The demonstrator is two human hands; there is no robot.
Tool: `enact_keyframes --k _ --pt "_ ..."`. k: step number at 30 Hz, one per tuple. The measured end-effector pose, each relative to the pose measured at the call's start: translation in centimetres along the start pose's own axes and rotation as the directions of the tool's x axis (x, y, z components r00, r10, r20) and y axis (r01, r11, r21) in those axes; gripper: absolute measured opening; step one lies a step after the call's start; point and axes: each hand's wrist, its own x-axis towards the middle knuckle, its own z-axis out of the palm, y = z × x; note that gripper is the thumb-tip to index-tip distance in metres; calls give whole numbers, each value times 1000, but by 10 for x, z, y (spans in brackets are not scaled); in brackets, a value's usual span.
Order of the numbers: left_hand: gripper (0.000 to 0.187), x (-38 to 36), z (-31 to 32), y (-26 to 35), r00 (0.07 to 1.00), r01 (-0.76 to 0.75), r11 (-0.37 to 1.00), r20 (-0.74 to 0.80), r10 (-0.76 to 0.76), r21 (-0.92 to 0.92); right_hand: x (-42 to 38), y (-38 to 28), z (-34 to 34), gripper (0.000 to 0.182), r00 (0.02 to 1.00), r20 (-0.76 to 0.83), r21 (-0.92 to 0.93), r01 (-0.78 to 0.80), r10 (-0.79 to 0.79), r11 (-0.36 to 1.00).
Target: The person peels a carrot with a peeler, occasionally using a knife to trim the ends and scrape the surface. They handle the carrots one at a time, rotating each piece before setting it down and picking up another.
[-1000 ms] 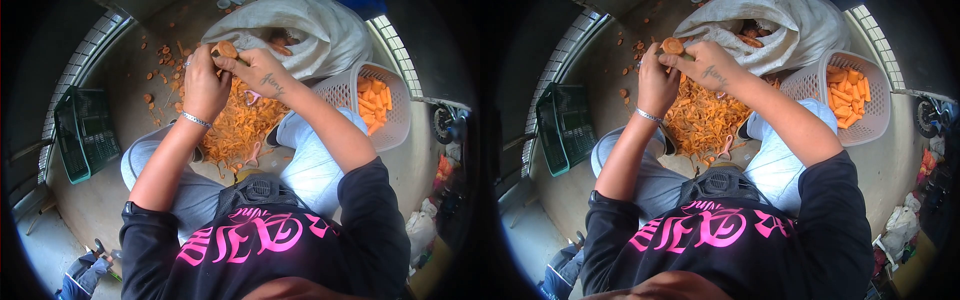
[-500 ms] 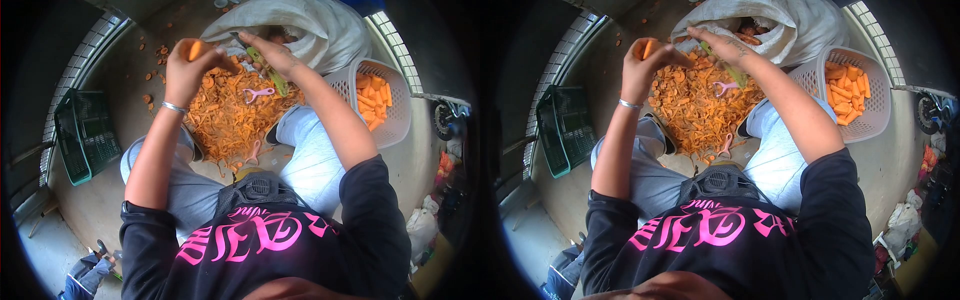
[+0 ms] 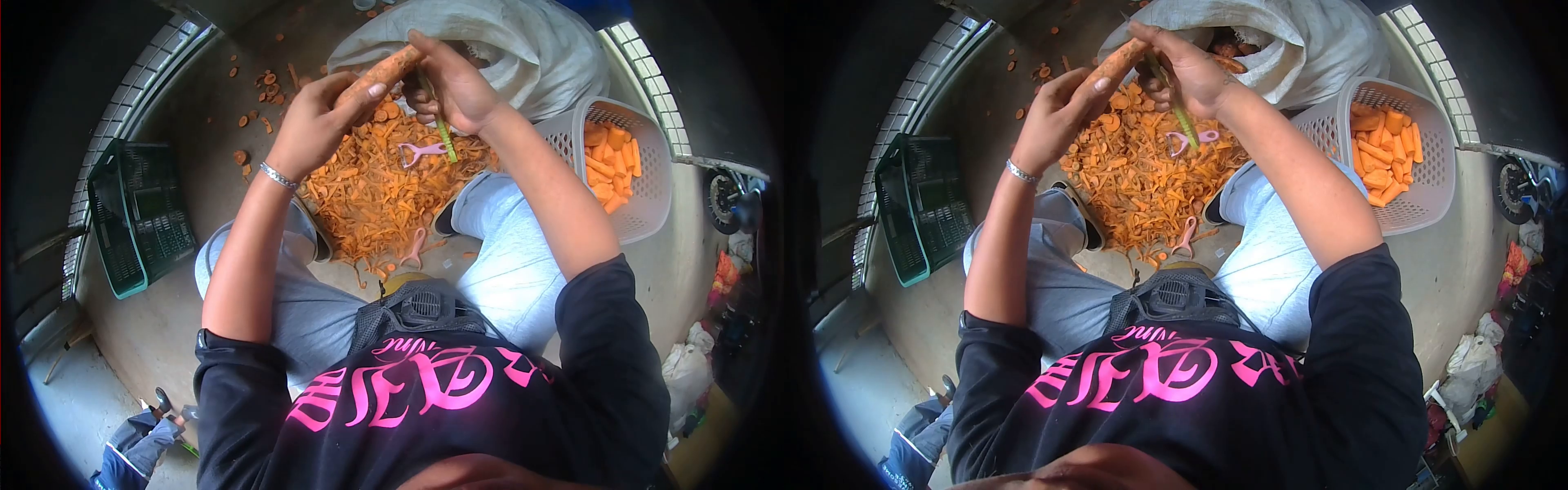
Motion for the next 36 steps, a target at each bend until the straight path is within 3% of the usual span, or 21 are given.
enact_keyframes --k 2,8,12,16,20,28,32,34,36 --pt "44 -1 4 0 1000 12 999 -2 -12 -41 -2 -1 -1 52 1000 14 -11 8 -8 1000" --pt "47 -2 5 2 991 -54 983 -108 73 173 -1 -2 -6 47 999 -41 -193 25 -33 981" --pt "40 -2 6 -2 976 -127 952 -138 171 279 4 6 -7 52 989 -143 -240 5 -40 971" --pt "46 -3 8 1 971 -109 933 -166 175 342 4 6 -4 58 983 -184 -282 -58 5 958" --pt "46 -2 6 0 976 -39 894 -173 130 446 10 8 0 62 986 -163 -272 -86 43 958" --pt "47 2 6 -11 971 -35 732 -151 186 680 27 27 -11 63 973 -157 -210 -201 169 957" --pt "50 5 3 -15 976 23 727 -173 133 686 42 54 -34 64 955 -167 -170 -274 246 947" --pt "53 7 -2 -15 985 14 769 -142 100 639 47 79 -43 56 888 -299 -252 -427 350 868" --pt "53 13 -5 -17 995 58 828 -102 -1 557 45 106 -31 63 816 -434 -500 -571 382 651"
